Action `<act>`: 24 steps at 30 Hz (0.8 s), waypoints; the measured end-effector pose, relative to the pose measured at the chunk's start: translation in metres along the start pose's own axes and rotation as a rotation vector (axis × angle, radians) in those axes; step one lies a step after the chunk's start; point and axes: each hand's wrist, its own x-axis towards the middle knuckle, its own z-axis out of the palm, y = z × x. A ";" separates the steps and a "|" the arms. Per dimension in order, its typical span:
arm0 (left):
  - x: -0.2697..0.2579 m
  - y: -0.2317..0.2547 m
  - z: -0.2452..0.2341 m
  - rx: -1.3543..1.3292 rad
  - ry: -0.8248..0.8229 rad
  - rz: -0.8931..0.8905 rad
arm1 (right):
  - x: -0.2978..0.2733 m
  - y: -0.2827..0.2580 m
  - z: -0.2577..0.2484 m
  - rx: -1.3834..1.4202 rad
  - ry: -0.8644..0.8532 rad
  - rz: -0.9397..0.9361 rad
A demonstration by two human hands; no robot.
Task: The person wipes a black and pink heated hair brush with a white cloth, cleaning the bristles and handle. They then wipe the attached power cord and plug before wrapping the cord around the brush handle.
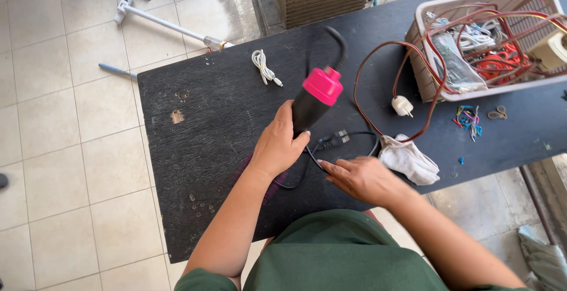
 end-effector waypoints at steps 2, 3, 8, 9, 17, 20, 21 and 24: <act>-0.004 0.008 -0.004 0.217 -0.020 0.077 | 0.002 -0.004 -0.028 0.008 0.058 -0.099; -0.009 0.012 -0.006 0.296 -0.054 0.086 | 0.003 -0.006 -0.043 0.010 0.088 -0.148; -0.031 0.031 -0.008 0.531 -0.280 0.182 | 0.014 -0.010 -0.109 -0.043 0.096 -0.187; -0.036 0.033 -0.010 0.543 -0.322 0.201 | 0.016 -0.009 -0.119 -0.029 0.113 -0.180; -0.055 0.044 -0.030 0.350 -0.562 0.214 | 0.015 0.019 -0.146 0.333 0.072 -0.005; -0.059 0.048 -0.031 0.335 -0.592 0.252 | 0.016 0.032 -0.133 0.326 0.074 0.009; -0.059 0.048 -0.031 0.314 -0.590 0.273 | 0.017 0.036 -0.128 0.320 0.073 0.014; -0.062 0.045 -0.037 0.146 -0.572 0.346 | 0.014 0.053 -0.108 0.411 0.118 0.111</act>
